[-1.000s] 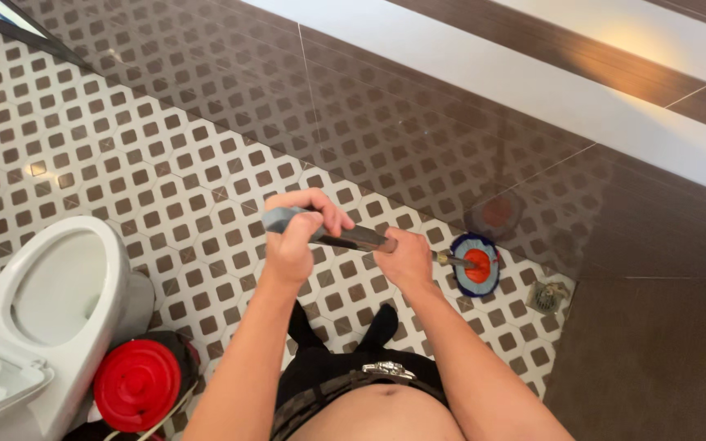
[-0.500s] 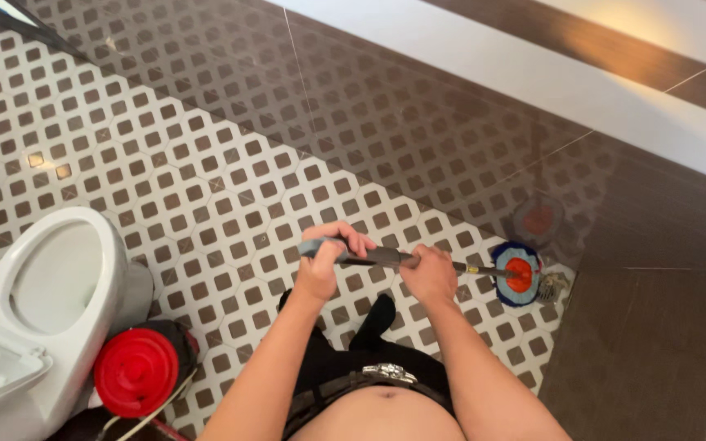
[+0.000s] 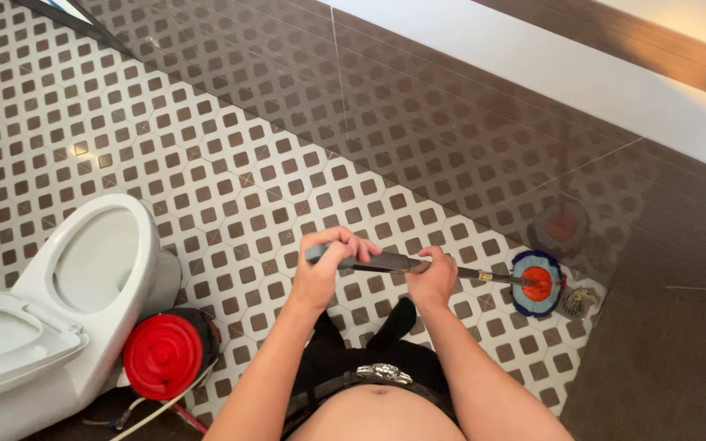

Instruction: The person mops a tiled bathroom floor by hand using a rotating mop head and a handle, moving the mop around a corner and near a toilet.

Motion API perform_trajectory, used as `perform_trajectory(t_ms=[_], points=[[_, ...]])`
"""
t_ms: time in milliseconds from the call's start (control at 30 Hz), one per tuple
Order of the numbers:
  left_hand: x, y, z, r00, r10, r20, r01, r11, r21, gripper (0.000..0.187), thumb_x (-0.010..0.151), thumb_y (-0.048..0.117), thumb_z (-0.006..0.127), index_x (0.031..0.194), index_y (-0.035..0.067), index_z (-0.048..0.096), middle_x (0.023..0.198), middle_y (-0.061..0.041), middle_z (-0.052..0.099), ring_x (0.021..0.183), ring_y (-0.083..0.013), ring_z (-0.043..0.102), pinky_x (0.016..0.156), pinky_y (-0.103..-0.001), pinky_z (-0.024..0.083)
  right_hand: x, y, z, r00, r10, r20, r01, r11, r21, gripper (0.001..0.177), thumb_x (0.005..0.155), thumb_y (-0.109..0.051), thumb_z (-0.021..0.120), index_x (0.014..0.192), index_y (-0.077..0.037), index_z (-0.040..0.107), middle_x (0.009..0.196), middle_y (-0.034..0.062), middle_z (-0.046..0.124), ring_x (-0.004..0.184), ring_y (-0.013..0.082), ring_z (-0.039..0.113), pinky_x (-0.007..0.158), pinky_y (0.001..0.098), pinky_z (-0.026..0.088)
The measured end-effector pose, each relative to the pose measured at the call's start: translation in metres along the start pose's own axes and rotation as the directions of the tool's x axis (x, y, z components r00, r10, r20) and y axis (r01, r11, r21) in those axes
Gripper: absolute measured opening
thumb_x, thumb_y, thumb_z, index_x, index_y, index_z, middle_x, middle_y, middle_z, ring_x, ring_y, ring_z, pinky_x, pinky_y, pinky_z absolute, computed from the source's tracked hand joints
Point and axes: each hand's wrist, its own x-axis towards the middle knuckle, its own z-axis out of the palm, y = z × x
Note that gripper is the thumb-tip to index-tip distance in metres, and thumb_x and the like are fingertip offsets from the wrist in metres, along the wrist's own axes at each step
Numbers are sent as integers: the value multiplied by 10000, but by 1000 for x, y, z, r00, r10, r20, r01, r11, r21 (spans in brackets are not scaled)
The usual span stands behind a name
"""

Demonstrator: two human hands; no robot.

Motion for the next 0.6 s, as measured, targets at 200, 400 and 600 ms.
perform_trajectory(t_ms=[200, 400, 600], points=[[-3, 59, -15, 993, 85, -82, -75, 991, 114, 244, 873, 88, 523, 703, -57, 621, 679, -114, 647, 853, -297, 747, 875, -420, 562, -16, -77, 6, 998, 33, -56, -13, 947, 322, 344, 665, -41, 766, 967, -124, 624, 1072, 48, 673, 1072, 303, 607, 977, 428, 449], [-33, 123, -45, 938, 160, -308, -98, 974, 205, 240, 861, 85, 535, 675, -59, 582, 662, -135, 628, 803, -315, 743, 842, -418, 552, -31, -155, 19, 977, -122, 174, 64, 949, 309, 309, 627, -28, 803, 875, -136, 653, 1082, 11, 676, 1182, 279, 572, 1052, 519, 328], [-72, 168, -64, 860, 253, -444, -127, 948, 293, 278, 892, 92, 523, 648, -41, 513, 675, -153, 604, 801, -322, 732, 830, -409, 573, -51, -205, 32, 892, -283, 352, 133, 909, 395, 241, 748, 28, 641, 905, -153, 665, 1238, -24, 681, 1275, 269, 526, 1122, 538, 248]])
